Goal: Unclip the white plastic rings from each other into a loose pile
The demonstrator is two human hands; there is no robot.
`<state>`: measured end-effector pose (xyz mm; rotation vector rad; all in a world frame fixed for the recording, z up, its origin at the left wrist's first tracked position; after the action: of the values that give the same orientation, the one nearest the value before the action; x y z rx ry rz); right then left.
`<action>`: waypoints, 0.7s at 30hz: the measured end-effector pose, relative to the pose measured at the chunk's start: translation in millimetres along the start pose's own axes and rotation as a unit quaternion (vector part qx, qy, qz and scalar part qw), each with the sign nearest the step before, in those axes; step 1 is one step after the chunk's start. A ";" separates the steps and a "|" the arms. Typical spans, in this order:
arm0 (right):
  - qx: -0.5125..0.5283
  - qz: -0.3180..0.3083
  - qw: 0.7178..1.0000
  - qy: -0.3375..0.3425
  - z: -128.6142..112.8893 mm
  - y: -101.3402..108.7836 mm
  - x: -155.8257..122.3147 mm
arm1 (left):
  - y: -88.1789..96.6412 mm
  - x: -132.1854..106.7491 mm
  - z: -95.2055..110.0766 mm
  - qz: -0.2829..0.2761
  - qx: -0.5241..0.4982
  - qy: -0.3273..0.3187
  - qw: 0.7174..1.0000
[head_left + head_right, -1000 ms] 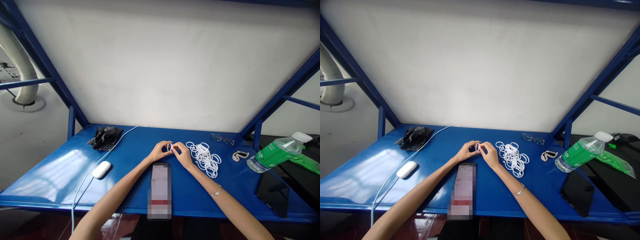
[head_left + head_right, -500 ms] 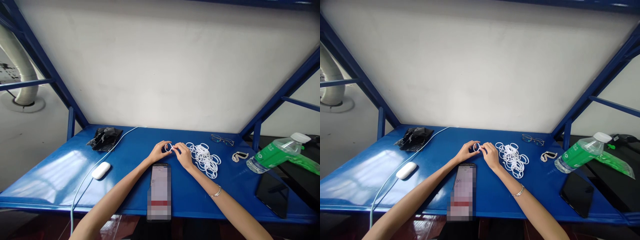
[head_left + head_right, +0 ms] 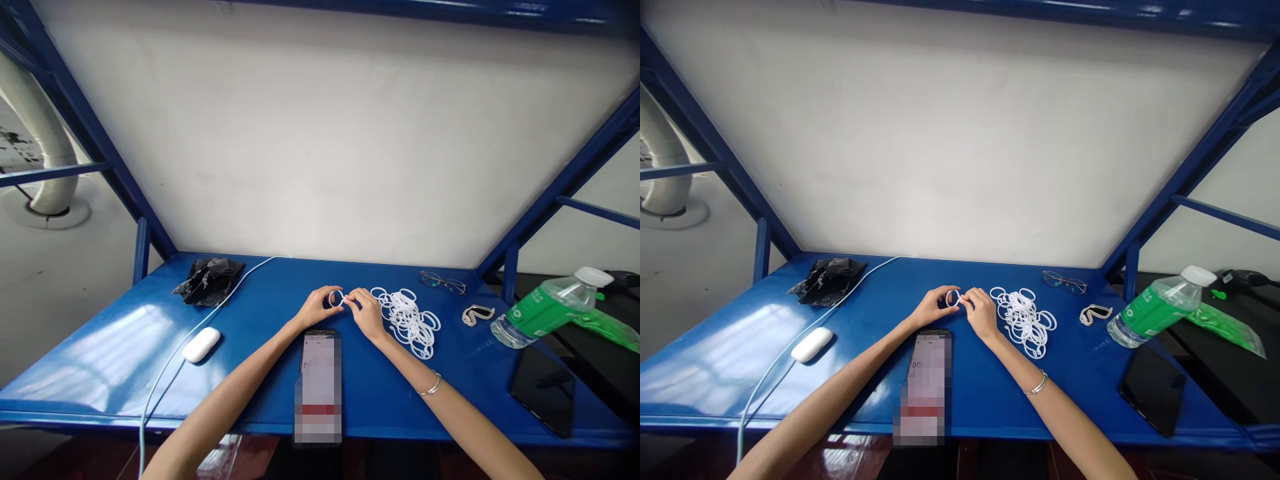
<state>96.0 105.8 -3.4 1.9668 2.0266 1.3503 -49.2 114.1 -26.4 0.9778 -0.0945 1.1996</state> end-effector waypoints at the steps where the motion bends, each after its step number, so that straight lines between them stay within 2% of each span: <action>1: 0.000 -0.002 1.000 -0.001 0.1 -0.1 0.0 | -0.1 -0.1 -0.3 0.001 -0.001 0.000 1.000; 21: 0.012 -0.007 1.000 -0.008 1.9 0.0 0.6 | 0.3 -0.5 0.9 0.001 0.001 0.014 1.000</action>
<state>96.9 107.3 -4.3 1.9636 2.0556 1.3098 -49.4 113.1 -25.9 0.9630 -0.0711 1.2155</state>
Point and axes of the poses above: each hand's wrist, its own x-axis towards the middle knuckle, its own y-axis out of the back of the hand, z = x × y, the point moved 6 cm from there along x, towards the middle knuckle, and after that the axes turned 13 degrees about -y, right-handed, at the moved point
